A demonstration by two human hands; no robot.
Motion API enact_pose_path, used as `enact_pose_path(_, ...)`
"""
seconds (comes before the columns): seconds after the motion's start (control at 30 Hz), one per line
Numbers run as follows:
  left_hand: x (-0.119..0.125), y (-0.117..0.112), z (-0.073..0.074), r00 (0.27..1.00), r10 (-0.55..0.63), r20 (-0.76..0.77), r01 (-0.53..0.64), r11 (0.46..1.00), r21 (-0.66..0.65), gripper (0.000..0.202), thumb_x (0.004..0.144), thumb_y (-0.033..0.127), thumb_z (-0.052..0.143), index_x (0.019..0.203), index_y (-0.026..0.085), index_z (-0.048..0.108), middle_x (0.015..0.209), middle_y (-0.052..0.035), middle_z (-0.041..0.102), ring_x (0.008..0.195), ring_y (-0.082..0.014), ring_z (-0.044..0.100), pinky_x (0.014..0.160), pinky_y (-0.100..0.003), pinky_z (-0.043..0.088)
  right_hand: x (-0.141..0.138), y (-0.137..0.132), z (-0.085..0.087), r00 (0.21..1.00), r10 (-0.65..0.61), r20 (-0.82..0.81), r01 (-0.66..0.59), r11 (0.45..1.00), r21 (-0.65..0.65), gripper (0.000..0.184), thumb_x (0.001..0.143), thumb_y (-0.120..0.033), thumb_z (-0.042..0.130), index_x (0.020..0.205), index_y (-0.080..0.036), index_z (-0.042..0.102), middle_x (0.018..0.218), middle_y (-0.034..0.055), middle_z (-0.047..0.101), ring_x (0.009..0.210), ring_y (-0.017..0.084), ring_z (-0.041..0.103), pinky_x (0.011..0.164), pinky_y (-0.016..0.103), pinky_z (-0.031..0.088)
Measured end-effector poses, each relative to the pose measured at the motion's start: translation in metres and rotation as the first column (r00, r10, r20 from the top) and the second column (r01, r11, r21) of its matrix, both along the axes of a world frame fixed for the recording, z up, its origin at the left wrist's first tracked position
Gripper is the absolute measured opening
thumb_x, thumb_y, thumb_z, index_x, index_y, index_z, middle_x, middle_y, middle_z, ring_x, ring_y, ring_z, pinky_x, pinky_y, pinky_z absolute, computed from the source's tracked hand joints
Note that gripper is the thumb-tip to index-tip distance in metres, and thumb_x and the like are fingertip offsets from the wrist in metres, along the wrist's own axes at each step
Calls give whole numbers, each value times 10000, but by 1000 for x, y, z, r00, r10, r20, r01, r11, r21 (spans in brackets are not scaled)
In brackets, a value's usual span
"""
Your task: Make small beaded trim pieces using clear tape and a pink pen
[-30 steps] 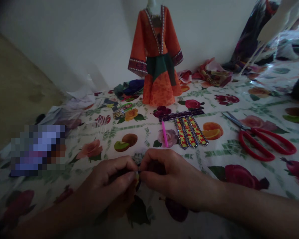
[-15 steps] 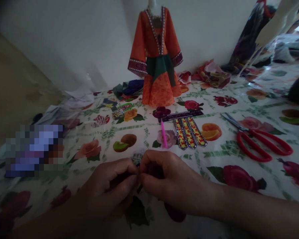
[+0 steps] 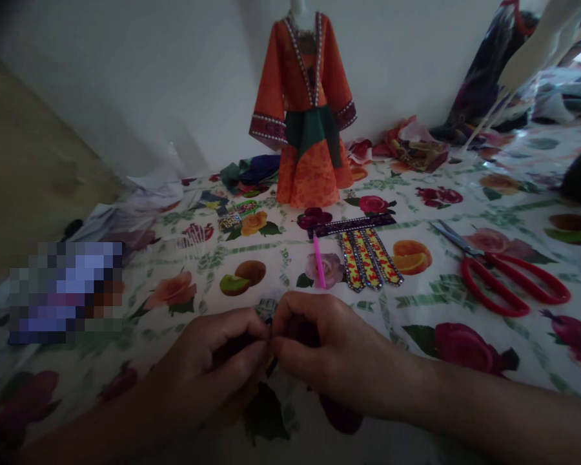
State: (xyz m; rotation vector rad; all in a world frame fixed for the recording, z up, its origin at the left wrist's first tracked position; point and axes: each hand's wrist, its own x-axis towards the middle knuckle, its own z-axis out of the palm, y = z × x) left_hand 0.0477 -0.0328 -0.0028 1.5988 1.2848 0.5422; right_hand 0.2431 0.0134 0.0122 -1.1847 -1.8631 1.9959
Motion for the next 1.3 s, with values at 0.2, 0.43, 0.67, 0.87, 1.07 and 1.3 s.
enact_pose_path(0.2,1,1,-1,999,34,25,-33,999,-40,183,906,258,515,754,177,577,626,28,558,542,-98,457,473,-206,326,1,1,0,999,41,-16,-41,999,3,74,894,-108,540,885,-181,551,526,-89,519,418,55,534,418,148,355)
enact_pose_path(0.43,0,1,-1,997,47,62,-45,998,-34,161,885,233,518,739,177,562,604,33,556,523,-93,468,466,-202,329,3,0,-8,998,24,-55,-24,1000,2,40,905,-150,546,902,-189,555,606,-75,548,413,39,523,390,136,346)
enact_pose_path(0.67,1,2,-3,994,68,87,-67,998,-10,147,841,209,525,708,167,570,588,39,521,515,-84,426,454,-198,309,2,-2,-11,998,3,-66,-3,1000,-8,13,905,-177,558,901,-190,555,617,-70,539,392,30,482,352,129,322)
enact_pose_path(0.87,1,3,-3,992,68,105,-70,997,21,146,821,170,534,677,174,558,581,49,504,518,-80,430,471,-189,327,1,-1,-2,1000,27,-14,-27,1000,16,50,877,-134,567,859,-179,553,610,-61,519,475,48,491,414,127,357)
enact_pose_path(1.07,2,2,-3,984,103,144,-95,994,-58,145,823,183,550,678,175,564,589,42,539,514,-85,466,465,-191,341,-1,0,2,1000,24,-4,-23,1000,15,45,891,-178,575,852,-185,552,606,-63,531,463,52,512,414,140,356)
enact_pose_path(1.3,-2,2,-2,981,116,158,-88,981,-172,242,919,343,510,755,178,578,583,28,555,520,-101,493,477,-198,348,-1,0,-2,999,30,-31,-30,1000,-9,72,917,-155,542,852,-185,533,534,-87,517,404,46,504,395,147,331)
